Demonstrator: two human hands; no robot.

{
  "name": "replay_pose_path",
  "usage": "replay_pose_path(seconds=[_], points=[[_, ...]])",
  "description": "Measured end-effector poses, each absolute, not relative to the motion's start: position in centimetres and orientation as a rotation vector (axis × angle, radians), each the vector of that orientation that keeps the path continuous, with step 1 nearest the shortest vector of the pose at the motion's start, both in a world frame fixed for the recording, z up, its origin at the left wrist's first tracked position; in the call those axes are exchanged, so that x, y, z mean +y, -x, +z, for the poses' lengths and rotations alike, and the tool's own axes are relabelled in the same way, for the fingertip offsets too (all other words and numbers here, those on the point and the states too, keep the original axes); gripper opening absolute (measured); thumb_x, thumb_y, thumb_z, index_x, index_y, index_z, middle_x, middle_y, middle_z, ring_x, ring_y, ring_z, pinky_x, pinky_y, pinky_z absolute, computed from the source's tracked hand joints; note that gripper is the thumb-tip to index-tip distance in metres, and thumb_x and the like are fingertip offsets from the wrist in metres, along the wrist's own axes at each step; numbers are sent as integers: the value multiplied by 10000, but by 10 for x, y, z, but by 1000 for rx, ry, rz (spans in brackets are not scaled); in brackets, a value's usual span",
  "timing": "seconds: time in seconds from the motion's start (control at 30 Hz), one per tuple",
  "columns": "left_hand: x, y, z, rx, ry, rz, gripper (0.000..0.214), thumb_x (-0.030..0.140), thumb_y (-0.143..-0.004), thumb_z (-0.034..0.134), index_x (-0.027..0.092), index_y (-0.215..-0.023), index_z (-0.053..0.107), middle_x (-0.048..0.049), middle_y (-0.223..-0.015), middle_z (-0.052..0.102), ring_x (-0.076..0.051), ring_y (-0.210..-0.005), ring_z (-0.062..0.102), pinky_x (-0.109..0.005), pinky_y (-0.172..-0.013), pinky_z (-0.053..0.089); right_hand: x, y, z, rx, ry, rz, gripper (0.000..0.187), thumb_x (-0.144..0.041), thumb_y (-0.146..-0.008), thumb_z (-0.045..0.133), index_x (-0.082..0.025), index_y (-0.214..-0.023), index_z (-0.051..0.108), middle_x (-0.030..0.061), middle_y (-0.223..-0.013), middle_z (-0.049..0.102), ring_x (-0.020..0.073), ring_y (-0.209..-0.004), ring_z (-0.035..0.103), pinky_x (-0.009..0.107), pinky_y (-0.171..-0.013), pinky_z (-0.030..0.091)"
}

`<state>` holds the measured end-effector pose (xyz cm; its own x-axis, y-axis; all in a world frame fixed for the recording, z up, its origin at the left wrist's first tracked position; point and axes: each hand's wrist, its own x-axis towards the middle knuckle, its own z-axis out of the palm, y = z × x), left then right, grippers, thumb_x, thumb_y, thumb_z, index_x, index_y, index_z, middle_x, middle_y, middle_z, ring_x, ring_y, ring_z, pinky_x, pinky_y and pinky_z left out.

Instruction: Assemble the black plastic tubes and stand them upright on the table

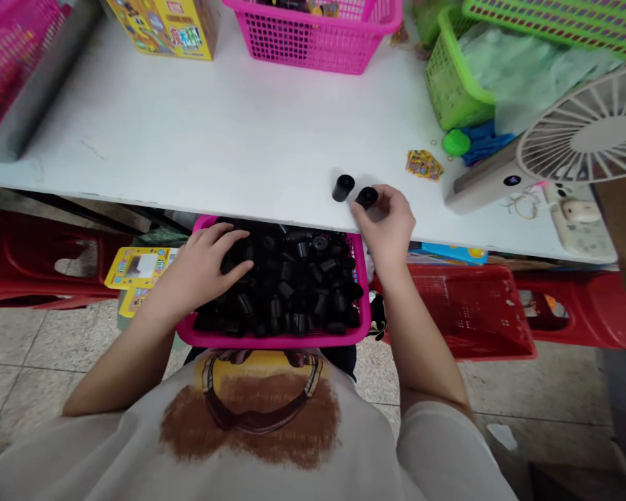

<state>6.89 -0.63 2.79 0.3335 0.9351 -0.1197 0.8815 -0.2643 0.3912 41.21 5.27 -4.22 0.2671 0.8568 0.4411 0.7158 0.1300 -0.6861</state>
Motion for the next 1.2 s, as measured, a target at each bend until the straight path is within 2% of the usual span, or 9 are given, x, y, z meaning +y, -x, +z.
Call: replay_pose_path(seconds=[0.13, 0.2, 0.3, 0.5, 0.7, 0.8, 0.9, 1.0, 1.2], points=[[-1, -72, 17, 1600, -2335, -55, 593, 374, -987, 698, 174, -1530, 571, -184, -1536, 551, -422, -1446, 490, -553, -1216, 448, 42, -401, -25, -1639, 1581, 12, 670, -510, -884, 815, -182, -1417, 576, 172, -1258, 691, 359, -1203, 643, 581, -1028, 549], [2, -75, 14, 1547, -2341, -146, 595, 365, -984, 709, 176, -1528, 559, -183, -1530, 537, -391, -1382, 560, -512, -1153, 514, 18, -387, -4, -1730, 1550, -2, 566, -529, -949, 752, -218, -1397, 599, 143, -1228, 703, 347, -1196, 650, 556, -1017, 552], [5, -81, 10, 1510, -2354, -197, 621, 416, -988, 705, 158, -1525, 528, -179, -1501, 551, -359, -1281, 640, -471, -1047, 586, -21, -362, 22, -2095, 1523, 454, 293, -470, -1012, 694, -229, -1177, 716, 71, -996, 748, 257, -915, 732, 415, -871, 609], [-1, -91, 3, 1563, -2430, -178, 551, 300, -974, 635, 224, -1511, 533, -149, -1416, 618, -358, -1229, 646, -409, -819, 635, -49, -332, 13, -2471, 1667, 876, 369, -331, -950, 783, -218, -1294, 711, 125, -1240, 745, 318, -1055, 764, 447, -896, 634], [-6, -74, 7, 1389, -2129, 411, 378, 258, -883, 596, 196, -1249, 664, -122, -1314, 637, -290, -1233, 648, -476, -1132, 534, -45, -345, 1, -2206, 1504, 967, 278, -176, -899, 717, -239, -1170, 727, 64, -1082, 767, 206, -803, 742, 364, -793, 630], [-8, -69, 17, 1305, -1633, 713, 245, 361, -842, 608, 219, -1041, 627, -91, -1151, 660, -248, -1057, 669, -374, -822, 617, -44, -352, 7, -2078, 1435, 1010, 261, -172, -857, 705, -253, -1102, 743, 48, -1073, 768, 166, -697, 692, 329, -702, 610], [-10, -71, 29, 1130, -925, 778, 306, 534, -861, 554, 234, -883, 497, -91, -1079, 650, -193, -805, 621, -202, -449, 359, -43, -354, 12, -1893, 1323, 1081, 176, -246, -880, 735, -263, -1051, 774, 58, -1065, 765, 198, -816, 731, 320, -691, 618], [-11, -74, 36, 942, -507, 701, 444, 648, -849, 592, 231, -827, 442, -89, -1047, 663, -165, -729, 570, -140, -412, 204, -42, -353, 13, -1579, 1238, 1221, 147, -355, -912, 799, -276, -1036, 802, 50, -1049, 757, 182, -799, 741, 313, -691, 645], [-15, -75, 33, 776, -358, 586, 494, 678, -797, 717, 233, -887, 525, -89, -1063, 686, -156, -697, 593, -118, -384, 206, -46, -347, 8, -1180, 1270, 1386, 257, -467, -879, 869, -246, -992, 807, 25, -847, 766, 159, -654, 734, 277, -605, 629]])
